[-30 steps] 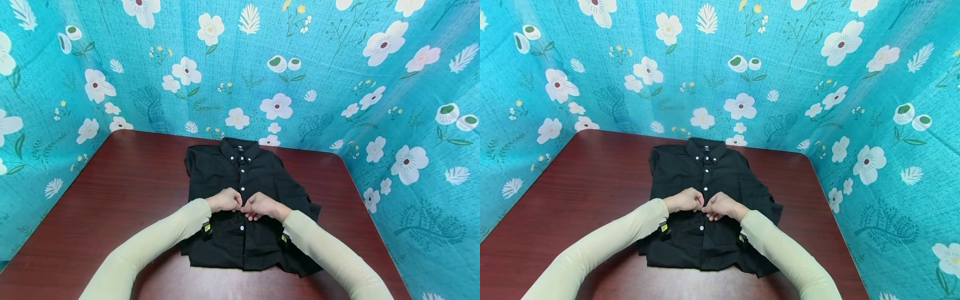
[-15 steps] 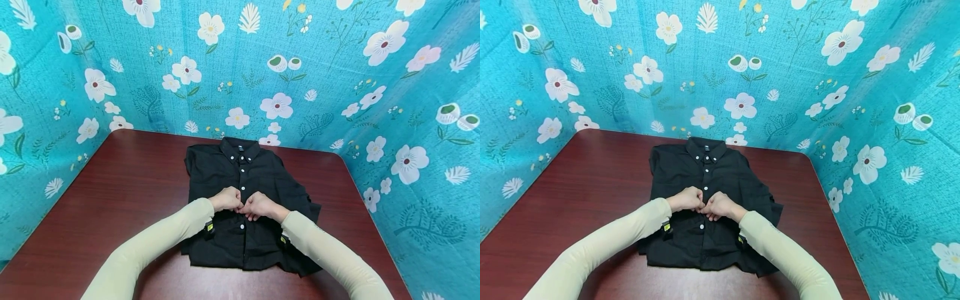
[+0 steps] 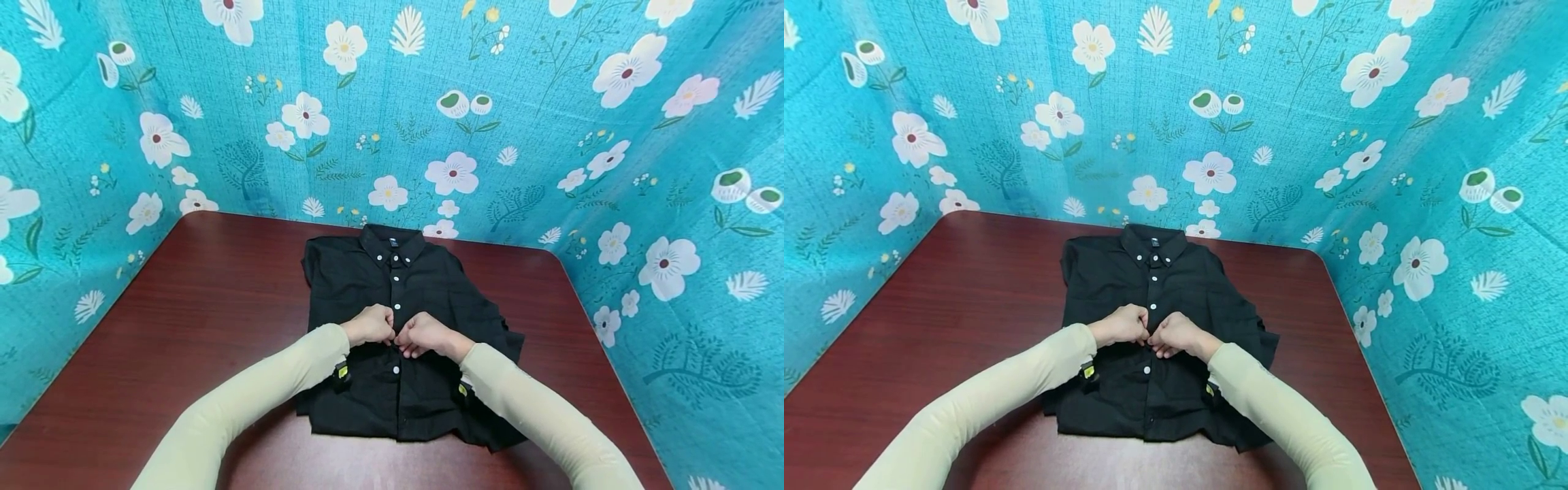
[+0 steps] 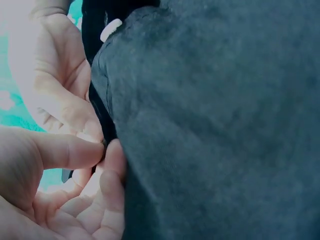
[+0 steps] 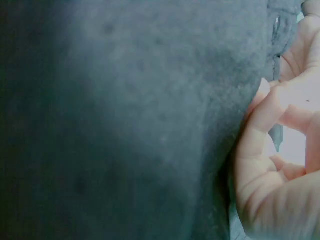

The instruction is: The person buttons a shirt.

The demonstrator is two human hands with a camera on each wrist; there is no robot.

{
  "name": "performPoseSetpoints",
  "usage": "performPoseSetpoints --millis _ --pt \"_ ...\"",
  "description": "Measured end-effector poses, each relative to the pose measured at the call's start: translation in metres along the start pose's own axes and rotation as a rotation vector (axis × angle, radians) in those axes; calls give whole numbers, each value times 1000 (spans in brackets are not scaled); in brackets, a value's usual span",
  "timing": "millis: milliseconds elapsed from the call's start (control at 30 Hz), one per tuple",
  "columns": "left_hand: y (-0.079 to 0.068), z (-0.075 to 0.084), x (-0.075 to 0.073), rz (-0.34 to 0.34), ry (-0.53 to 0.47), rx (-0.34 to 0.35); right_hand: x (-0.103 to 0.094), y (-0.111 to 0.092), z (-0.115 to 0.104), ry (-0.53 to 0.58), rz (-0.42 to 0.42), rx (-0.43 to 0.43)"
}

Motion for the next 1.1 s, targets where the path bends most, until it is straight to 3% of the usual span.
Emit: performPoseSetpoints --millis 400,733,967,1100 --pt "0 -2 0 8 -22 -32 4 1 -5 -106 34 -14" --pt "5 0 0 22 -18 42 1 0 -2 -99 -17 2" --pt "5 -8 3 -20 -50 -58 1 0 -5 -108 -26 -16" --pt "6 -8 1 -19 -13 -53 1 2 -7 -107 -24 -22"
Point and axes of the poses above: each hand's wrist, its own y-axis towards the middle knuckle, its own x-axis out of the palm, z = x × y, the point moved 8 cm from there along y, towards the middle knuckle, and after that the axes turned 6 degrees about -z, right-handed, at the moved point
